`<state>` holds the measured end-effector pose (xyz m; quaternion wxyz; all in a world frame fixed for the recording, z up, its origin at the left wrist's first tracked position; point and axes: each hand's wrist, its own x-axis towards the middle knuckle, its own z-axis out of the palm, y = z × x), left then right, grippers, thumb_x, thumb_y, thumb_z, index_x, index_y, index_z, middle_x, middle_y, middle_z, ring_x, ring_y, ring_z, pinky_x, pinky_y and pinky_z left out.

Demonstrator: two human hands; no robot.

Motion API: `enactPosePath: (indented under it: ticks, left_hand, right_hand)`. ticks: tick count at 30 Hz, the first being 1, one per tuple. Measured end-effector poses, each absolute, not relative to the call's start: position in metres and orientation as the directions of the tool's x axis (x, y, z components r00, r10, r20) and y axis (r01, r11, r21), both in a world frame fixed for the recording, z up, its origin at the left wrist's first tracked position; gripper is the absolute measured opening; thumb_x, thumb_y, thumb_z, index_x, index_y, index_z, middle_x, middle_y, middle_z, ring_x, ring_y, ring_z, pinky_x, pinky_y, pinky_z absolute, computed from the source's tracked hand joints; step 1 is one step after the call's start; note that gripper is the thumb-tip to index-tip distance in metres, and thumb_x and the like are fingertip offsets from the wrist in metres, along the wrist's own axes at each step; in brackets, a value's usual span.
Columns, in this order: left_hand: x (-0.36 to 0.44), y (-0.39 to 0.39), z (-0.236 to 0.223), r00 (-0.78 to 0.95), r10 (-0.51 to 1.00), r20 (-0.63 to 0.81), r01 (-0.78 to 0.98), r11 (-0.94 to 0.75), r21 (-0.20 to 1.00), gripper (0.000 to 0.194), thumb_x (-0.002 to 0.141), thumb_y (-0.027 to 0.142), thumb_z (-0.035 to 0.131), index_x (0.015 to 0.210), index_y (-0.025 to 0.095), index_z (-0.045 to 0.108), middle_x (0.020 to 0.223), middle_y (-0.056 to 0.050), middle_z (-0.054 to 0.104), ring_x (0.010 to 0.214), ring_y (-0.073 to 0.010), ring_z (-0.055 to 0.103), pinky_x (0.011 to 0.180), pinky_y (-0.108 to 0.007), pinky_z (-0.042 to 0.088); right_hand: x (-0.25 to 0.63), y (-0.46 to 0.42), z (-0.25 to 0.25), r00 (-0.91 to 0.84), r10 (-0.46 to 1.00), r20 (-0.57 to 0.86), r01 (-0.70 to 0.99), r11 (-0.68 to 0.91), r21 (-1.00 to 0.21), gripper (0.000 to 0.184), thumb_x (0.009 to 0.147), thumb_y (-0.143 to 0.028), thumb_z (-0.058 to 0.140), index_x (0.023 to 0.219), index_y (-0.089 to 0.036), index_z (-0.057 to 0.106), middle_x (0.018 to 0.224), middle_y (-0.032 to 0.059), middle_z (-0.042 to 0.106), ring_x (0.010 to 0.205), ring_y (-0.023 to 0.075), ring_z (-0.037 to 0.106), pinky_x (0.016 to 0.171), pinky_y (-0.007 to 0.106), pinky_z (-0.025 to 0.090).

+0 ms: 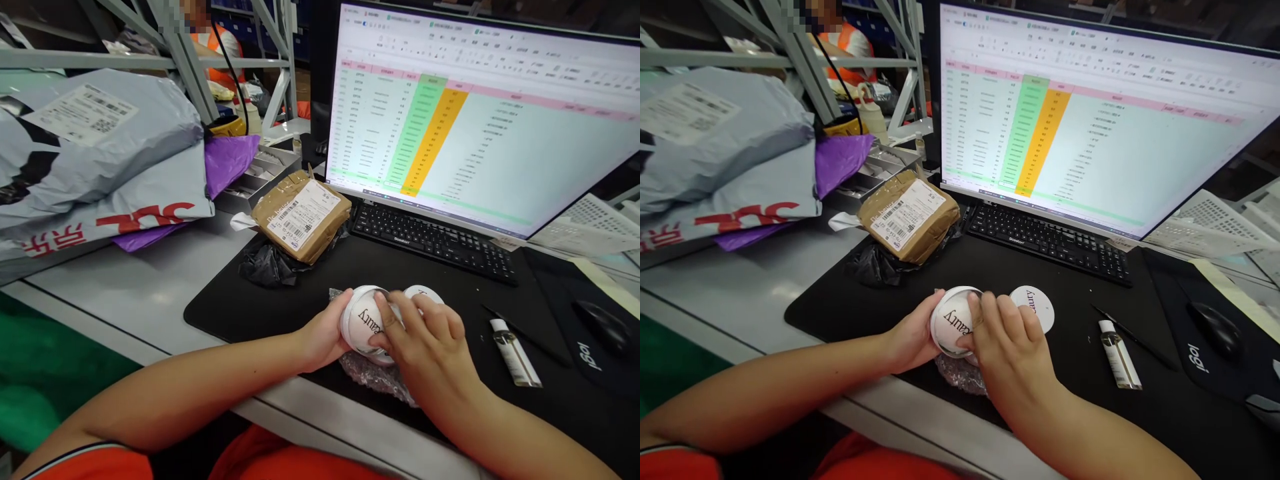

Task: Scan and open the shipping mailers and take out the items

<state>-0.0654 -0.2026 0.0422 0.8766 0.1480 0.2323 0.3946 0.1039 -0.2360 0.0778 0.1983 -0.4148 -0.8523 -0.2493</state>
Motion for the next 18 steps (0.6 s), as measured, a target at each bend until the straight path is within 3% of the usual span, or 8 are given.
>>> enactPosePath:
  ticks: [2, 4, 6, 8, 10, 14, 18]
  left_hand:
    - [-0.066, -0.203, 0.045, 0.579, 0.758, -0.3, -0.627, 0.65, 0.43, 0.061, 0.104, 0.043, 0.025, 0.1, 0.011, 0.076, 0.094, -0.011, 0.075, 0.083, -0.0193, 0.066, 0.08, -0.03, 0.047]
    - [-0.068, -0.206, 0.051, 0.6, 0.744, -0.293, -0.626, 0.665, 0.407, 0.061, 0.104, 0.046, 0.025, 0.104, 0.013, 0.076, 0.093, -0.011, 0.075, 0.083, -0.0197, 0.066, 0.079, -0.03, 0.047]
    - [-0.072, -0.21, 0.058, 0.633, 0.715, -0.298, -0.602, 0.696, 0.392, 0.06, 0.102, 0.049, 0.028, 0.112, 0.012, 0.073, 0.097, -0.012, 0.075, 0.086, -0.0209, 0.067, 0.079, -0.03, 0.047]
    - [-0.076, -0.214, 0.064, 0.668, 0.67, -0.324, -0.559, 0.739, 0.376, 0.06, 0.101, 0.052, 0.03, 0.117, 0.011, 0.071, 0.103, -0.013, 0.074, 0.09, -0.0221, 0.067, 0.081, -0.031, 0.047]
    - [-0.078, -0.217, 0.068, 0.682, 0.638, -0.357, -0.545, 0.769, 0.335, 0.06, 0.101, 0.052, 0.031, 0.118, 0.01, 0.071, 0.105, -0.013, 0.073, 0.096, -0.0218, 0.067, 0.087, -0.031, 0.046]
    - [-0.076, -0.218, 0.067, 0.662, 0.634, -0.4, -0.578, 0.771, 0.267, 0.054, 0.101, 0.05, 0.035, 0.109, 0.013, 0.073, 0.097, -0.01, 0.075, 0.092, -0.0192, 0.068, 0.091, -0.03, 0.045]
    - [-0.075, -0.214, 0.062, 0.652, 0.648, -0.394, -0.583, 0.76, 0.285, 0.056, 0.102, 0.048, 0.033, 0.11, 0.01, 0.072, 0.1, -0.012, 0.075, 0.095, -0.0194, 0.068, 0.094, -0.03, 0.045]
  right_hand:
    - [0.104, -0.237, 0.076, -0.569, 0.607, 0.554, 0.815, 0.504, 0.285, 0.042, 0.104, -0.036, 0.044, 0.134, -0.011, 0.06, 0.118, 0.0111, 0.067, 0.105, 0.0271, 0.052, 0.09, 0.042, 0.034]
    - [0.106, -0.236, 0.078, -0.575, 0.575, 0.583, 0.796, 0.557, 0.236, 0.044, 0.102, -0.034, 0.049, 0.138, -0.01, 0.056, 0.122, 0.0136, 0.063, 0.107, 0.0288, 0.053, 0.092, 0.043, 0.038]
    - [0.107, -0.235, 0.081, -0.666, 0.471, 0.579, 0.668, 0.722, 0.181, 0.044, 0.101, -0.026, 0.05, 0.142, -0.01, 0.051, 0.138, 0.0148, 0.054, 0.123, 0.0322, 0.049, 0.102, 0.046, 0.039]
    - [0.107, -0.233, 0.084, -0.771, 0.346, 0.535, 0.483, 0.865, 0.136, 0.045, 0.1, -0.02, 0.046, 0.143, -0.008, 0.048, 0.15, 0.015, 0.043, 0.14, 0.0346, 0.036, 0.114, 0.049, 0.035]
    - [0.106, -0.231, 0.085, -0.821, 0.311, 0.479, 0.392, 0.917, 0.077, 0.047, 0.103, -0.027, 0.042, 0.143, -0.004, 0.046, 0.153, 0.0173, 0.038, 0.146, 0.0361, 0.027, 0.119, 0.052, 0.032]
    - [0.101, -0.229, 0.079, -0.809, 0.353, 0.47, 0.406, 0.914, 0.012, 0.062, 0.103, -0.046, 0.039, 0.141, 0.003, 0.047, 0.15, 0.0249, 0.041, 0.145, 0.0399, 0.028, 0.115, 0.058, 0.039]
    - [0.1, -0.226, 0.074, -0.829, 0.363, 0.426, 0.408, 0.913, 0.016, 0.065, 0.099, -0.049, 0.05, 0.141, 0.0, 0.049, 0.149, 0.022, 0.044, 0.146, 0.0363, 0.029, 0.118, 0.057, 0.036]
